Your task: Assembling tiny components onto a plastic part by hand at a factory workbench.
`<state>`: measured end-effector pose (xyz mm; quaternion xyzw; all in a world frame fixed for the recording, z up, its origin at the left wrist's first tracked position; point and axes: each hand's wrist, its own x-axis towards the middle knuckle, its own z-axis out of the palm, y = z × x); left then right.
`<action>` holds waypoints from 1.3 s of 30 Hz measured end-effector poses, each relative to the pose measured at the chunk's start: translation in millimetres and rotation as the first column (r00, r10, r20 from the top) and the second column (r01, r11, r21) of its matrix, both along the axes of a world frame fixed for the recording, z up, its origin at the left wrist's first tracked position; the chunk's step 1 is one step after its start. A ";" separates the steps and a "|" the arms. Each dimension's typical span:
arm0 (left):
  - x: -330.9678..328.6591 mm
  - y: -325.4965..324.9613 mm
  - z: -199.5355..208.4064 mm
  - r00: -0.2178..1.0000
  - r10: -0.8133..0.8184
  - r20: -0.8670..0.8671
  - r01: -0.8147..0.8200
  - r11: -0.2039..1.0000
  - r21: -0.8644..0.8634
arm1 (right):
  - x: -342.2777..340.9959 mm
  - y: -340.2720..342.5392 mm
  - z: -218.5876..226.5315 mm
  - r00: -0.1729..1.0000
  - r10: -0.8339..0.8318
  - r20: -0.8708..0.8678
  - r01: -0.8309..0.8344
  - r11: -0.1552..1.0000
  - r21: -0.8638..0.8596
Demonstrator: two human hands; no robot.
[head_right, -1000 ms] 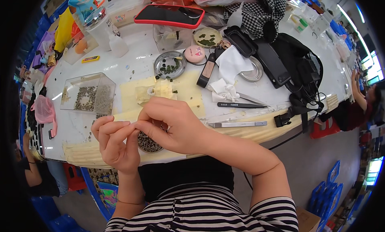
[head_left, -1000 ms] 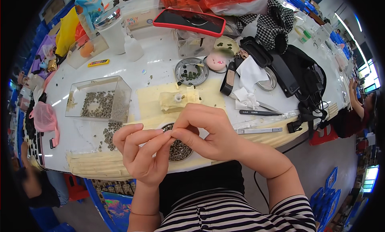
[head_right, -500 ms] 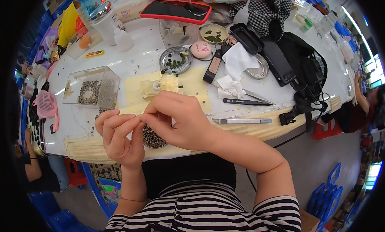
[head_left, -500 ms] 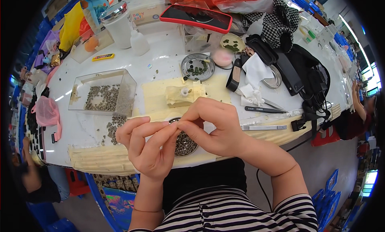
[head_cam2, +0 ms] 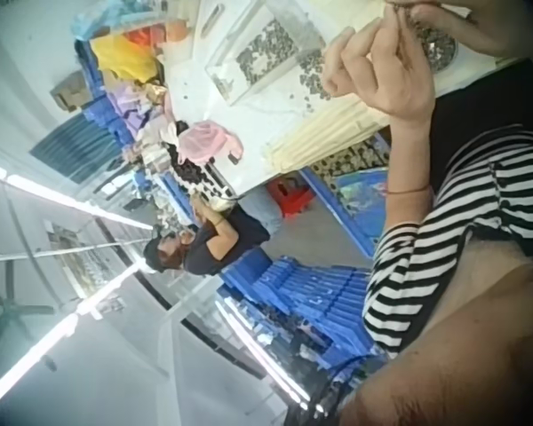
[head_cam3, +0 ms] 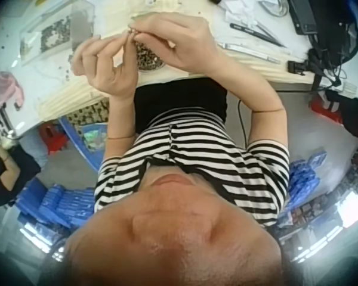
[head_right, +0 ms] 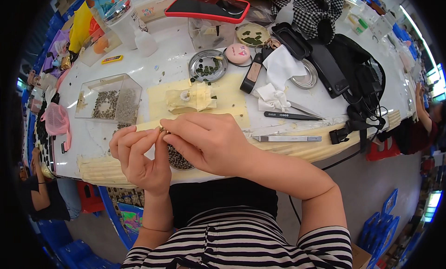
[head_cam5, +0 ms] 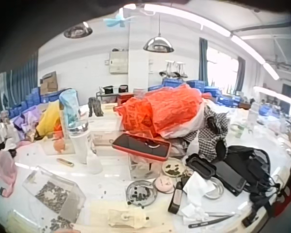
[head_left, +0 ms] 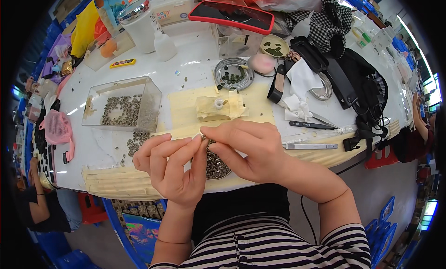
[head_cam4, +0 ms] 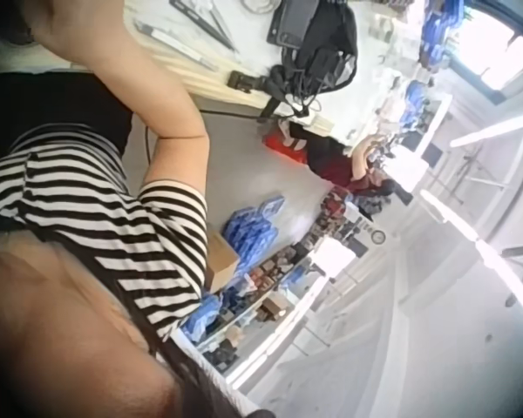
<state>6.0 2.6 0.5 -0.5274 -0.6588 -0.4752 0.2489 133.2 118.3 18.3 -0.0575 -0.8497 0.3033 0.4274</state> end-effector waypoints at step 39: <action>0.2 0.8 -0.6 1.000 -0.022 0.021 0.022 1.000 -0.008 | -1.2 -4.9 -8.4 0.997 -0.024 -0.080 0.025 1.000 0.011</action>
